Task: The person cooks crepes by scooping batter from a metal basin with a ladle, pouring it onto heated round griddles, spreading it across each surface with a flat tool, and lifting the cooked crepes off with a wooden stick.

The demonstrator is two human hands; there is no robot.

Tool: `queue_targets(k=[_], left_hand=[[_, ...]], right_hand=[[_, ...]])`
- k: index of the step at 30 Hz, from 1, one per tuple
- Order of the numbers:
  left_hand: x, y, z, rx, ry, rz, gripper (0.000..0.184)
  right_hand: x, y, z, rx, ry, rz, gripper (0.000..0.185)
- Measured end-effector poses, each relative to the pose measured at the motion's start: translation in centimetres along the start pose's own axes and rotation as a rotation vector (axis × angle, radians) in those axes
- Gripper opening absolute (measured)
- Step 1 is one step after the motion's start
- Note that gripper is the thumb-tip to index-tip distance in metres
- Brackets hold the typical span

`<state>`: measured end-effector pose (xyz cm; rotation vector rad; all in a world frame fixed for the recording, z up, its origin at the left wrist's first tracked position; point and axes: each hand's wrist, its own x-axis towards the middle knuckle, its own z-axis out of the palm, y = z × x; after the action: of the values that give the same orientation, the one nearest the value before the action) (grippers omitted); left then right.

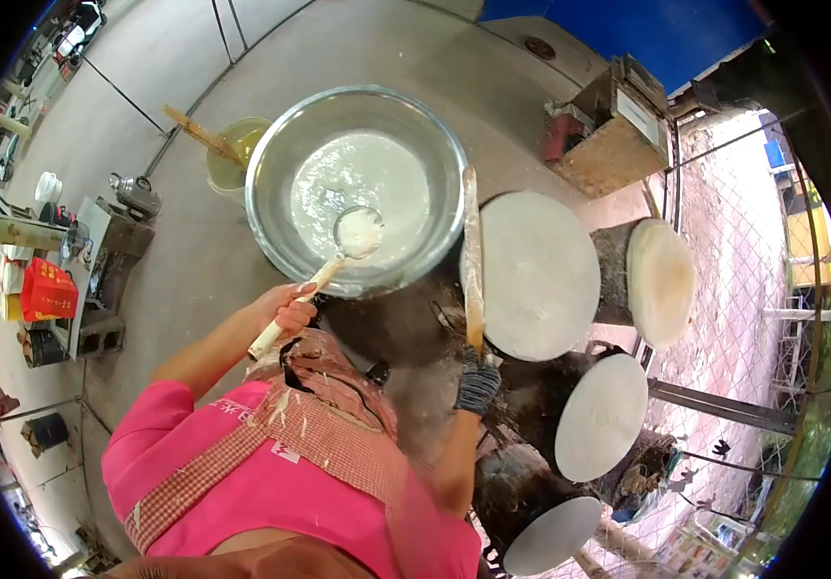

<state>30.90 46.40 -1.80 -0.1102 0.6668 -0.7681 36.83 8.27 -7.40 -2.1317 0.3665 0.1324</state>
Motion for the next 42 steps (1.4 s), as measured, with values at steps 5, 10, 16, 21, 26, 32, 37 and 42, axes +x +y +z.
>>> queue_targets(k=[5, 10, 16, 21, 26, 32, 37, 42], left_hand=[[-1.5, 11.0, -4.0, 0.478, 0.434, 0.292, 0.008], [5.1, 21.2, -14.3, 1.082, 0.92, 0.324, 0.021], [4.8, 20.3, -12.4, 1.115, 1.021, 0.329, 0.025], [3.9, 19.1, -11.2, 1.053, 1.03, 0.349, 0.029], [7.6, 17.9, -11.7, 0.812, 0.917, 0.441, 0.013], [2.7, 16.3, -4.5, 0.157, 0.36, 0.115, 0.017], [-8.7, 8.9, 10.8, 0.43, 0.045, 0.328, 0.023], [-19.6, 2.9, 23.7, 0.966, -0.134, 0.643, 0.015]], right_hand=[[1.6, -7.7, 5.2, -0.943, -0.093, -0.202, 0.045], [2.5, -15.0, 14.5, -1.161, -0.376, -0.508, 0.023], [1.3, -13.0, 18.1, -1.189, -0.588, -0.258, 0.021], [-0.4, -12.0, 18.1, -1.105, -0.658, -0.115, 0.028], [-2.5, -10.8, 20.0, -0.999, -0.564, -0.156, 0.04], [-9.9, -9.0, 17.1, -1.095, -0.202, -0.315, 0.04], [-7.4, -10.1, 12.5, -1.666, 0.777, -1.23, 0.029], [-4.5, -26.8, 5.9, -0.17, 0.42, -0.75, 0.03]])
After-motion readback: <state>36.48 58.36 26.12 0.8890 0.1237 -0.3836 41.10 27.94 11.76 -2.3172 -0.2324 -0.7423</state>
